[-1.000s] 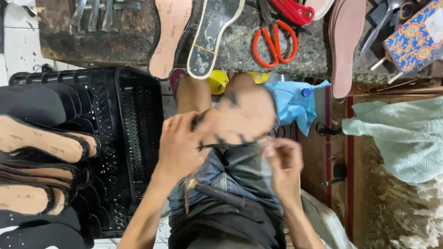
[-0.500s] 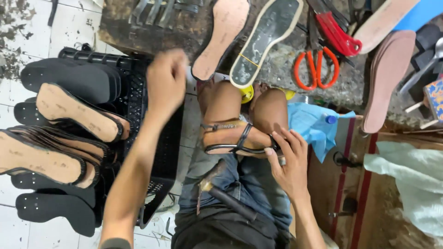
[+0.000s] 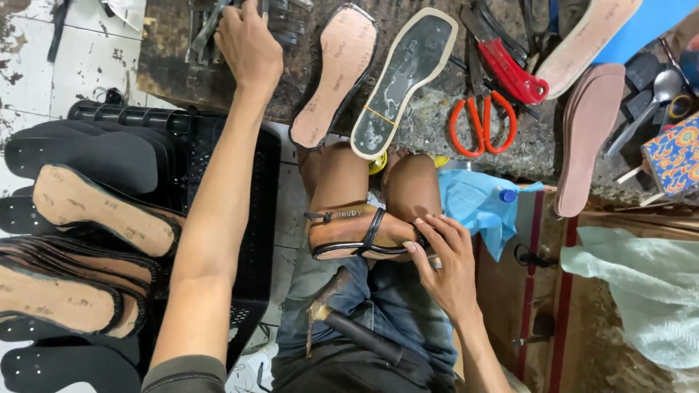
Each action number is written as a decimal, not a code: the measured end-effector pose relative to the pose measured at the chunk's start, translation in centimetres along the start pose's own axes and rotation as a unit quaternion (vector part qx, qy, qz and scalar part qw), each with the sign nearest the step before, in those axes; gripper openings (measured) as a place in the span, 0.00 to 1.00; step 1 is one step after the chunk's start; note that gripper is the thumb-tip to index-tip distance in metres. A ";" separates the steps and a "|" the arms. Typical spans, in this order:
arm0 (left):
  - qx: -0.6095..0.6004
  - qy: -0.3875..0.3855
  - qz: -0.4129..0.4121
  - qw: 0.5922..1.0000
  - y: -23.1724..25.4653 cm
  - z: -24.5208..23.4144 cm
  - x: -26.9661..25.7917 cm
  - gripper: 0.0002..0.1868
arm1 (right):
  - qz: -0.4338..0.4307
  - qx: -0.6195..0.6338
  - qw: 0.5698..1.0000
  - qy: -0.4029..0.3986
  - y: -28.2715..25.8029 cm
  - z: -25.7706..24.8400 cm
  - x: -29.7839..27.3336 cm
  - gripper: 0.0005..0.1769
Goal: The person is lasting a sandal by stretching the upper material over a wooden last and securing it using a hammer and scissors.
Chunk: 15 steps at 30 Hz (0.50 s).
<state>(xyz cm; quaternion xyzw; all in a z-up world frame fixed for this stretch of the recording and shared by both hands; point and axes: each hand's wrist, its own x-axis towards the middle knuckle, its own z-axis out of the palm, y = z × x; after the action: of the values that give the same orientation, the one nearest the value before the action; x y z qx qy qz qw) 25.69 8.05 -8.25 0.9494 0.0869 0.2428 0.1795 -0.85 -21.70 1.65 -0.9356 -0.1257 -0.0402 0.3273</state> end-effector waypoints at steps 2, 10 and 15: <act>-0.094 -0.068 -0.059 0.991 0.8 -0.6 0.3 0.20 | -0.011 -0.003 1.000 0.007 -0.1 0.0 0.2 0.17; -0.377 -0.041 -0.007 0.925 3.6 -5.2 -2.4 0.07 | 0.012 -0.011 1.000 -0.026 0.3 -0.3 0.1 0.18; -0.376 -0.142 -0.090 0.911 4.7 -5.6 -0.6 0.02 | 0.003 -0.018 0.999 -0.034 0.2 -0.2 0.1 0.18</act>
<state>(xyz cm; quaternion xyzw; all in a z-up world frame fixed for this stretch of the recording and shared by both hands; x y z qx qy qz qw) 22.76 5.28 -2.17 0.8242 0.0483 0.1029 0.5548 -0.67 -21.92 1.68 -0.9426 -0.1329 -0.0098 0.3063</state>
